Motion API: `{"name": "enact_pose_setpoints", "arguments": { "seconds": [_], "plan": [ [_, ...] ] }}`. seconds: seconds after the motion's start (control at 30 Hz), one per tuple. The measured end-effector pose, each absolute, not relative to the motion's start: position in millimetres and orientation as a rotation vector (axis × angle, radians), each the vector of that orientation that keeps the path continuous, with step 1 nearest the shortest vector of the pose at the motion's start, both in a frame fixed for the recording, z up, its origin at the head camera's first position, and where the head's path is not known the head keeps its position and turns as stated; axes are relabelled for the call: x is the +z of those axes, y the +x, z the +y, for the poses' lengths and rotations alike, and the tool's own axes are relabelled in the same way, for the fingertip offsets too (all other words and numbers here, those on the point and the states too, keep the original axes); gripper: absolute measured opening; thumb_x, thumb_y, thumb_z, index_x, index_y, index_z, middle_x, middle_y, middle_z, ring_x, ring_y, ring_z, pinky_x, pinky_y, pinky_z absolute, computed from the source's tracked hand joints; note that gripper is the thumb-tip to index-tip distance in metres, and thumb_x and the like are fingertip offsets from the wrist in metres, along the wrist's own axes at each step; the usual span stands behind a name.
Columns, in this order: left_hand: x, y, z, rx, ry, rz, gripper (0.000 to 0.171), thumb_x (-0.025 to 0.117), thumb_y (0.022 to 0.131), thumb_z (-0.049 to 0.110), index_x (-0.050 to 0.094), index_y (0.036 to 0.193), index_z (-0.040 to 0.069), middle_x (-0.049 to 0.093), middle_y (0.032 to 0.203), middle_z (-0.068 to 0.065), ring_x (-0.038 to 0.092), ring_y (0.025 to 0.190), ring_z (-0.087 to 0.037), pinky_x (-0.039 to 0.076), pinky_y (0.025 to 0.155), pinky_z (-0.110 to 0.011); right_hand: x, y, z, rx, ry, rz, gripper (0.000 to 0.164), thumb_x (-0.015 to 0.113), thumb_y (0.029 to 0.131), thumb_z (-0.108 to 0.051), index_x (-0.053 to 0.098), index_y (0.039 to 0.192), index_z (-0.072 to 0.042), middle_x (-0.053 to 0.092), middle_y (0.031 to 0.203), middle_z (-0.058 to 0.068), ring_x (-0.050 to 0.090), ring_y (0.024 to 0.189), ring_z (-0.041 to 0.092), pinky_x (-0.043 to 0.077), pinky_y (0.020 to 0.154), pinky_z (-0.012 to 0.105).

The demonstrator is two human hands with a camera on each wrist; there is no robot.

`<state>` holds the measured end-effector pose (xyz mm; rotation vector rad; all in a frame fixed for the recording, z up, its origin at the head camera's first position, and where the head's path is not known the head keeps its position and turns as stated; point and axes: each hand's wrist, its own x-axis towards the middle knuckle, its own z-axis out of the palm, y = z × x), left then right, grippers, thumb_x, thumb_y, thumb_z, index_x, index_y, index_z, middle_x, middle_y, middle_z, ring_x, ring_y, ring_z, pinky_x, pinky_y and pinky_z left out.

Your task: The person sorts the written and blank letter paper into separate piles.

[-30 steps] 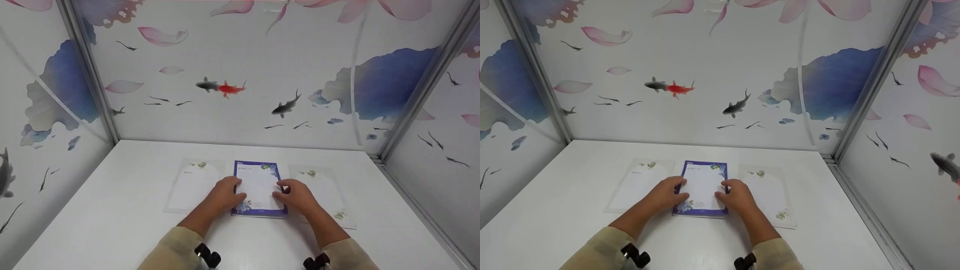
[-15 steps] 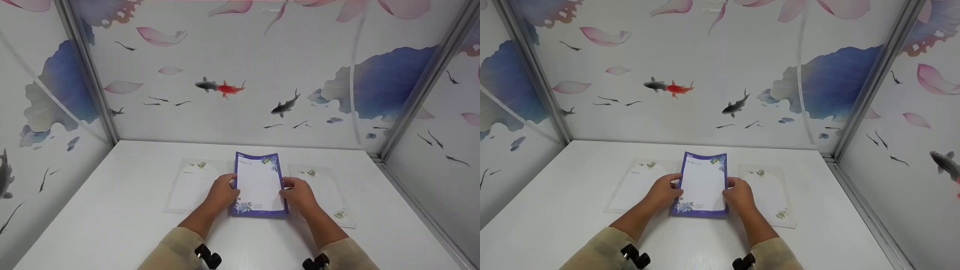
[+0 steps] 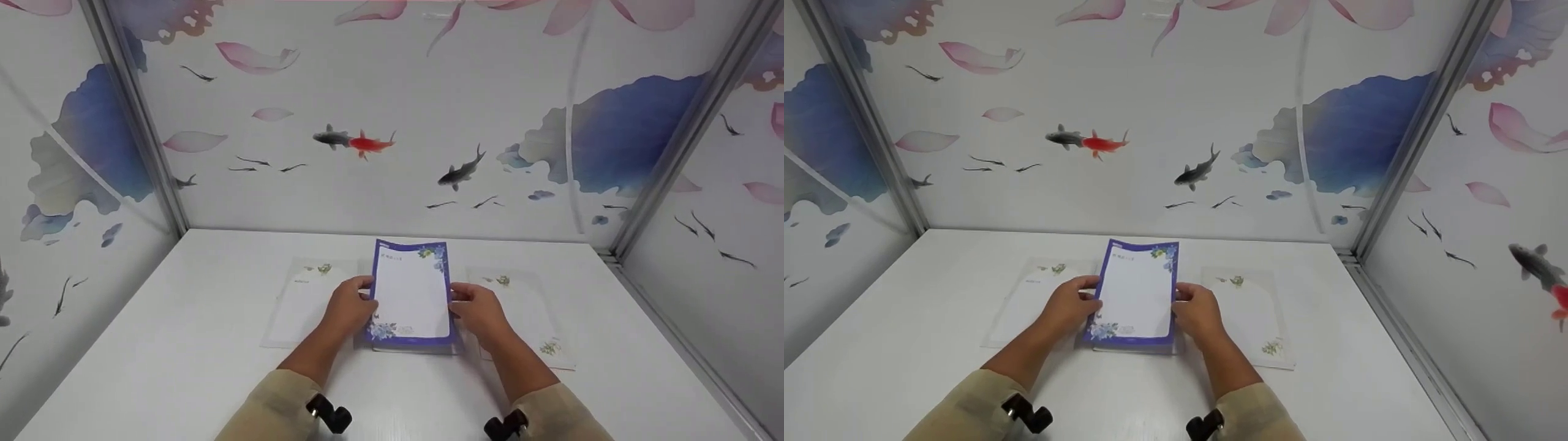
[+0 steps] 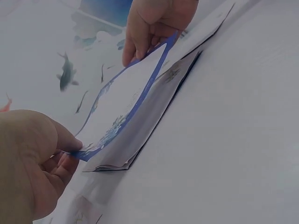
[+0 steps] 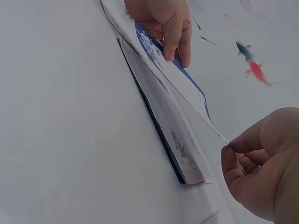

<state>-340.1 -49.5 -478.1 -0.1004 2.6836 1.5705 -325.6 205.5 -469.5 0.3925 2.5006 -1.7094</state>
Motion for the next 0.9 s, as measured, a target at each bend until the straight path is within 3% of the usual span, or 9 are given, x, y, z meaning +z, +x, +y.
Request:
{"name": "enact_pose_setpoints", "arguments": {
  "seconds": [0.57,0.9],
  "plan": [
    [-478.3,-338.3,-132.0,1.579,-0.141,2.702,0.053,0.070,0.100,0.013,0.059,0.152,0.011,0.062,0.154,-0.010,0.064,0.135,-0.029,0.054,0.114,-0.048,-466.3,-329.4,132.5,-1.891,0.257,2.376,0.049,0.064,0.102,-0.003,0.061,0.150,-0.012,0.071,0.136,0.009,0.074,0.120,0.025,0.057,0.113,0.044],
    [-475.5,-332.0,-180.3,1.492,-0.223,2.682,0.053,0.066,0.105,0.016,0.055,0.156,0.013,0.056,0.161,-0.012,0.056,0.145,-0.034,0.044,0.125,-0.054,-466.7,-327.7,79.2,-1.873,0.223,2.340,0.050,0.066,0.098,0.001,0.063,0.147,-0.009,0.072,0.137,0.008,0.074,0.118,0.021,0.061,0.107,0.040]
  ]
}}
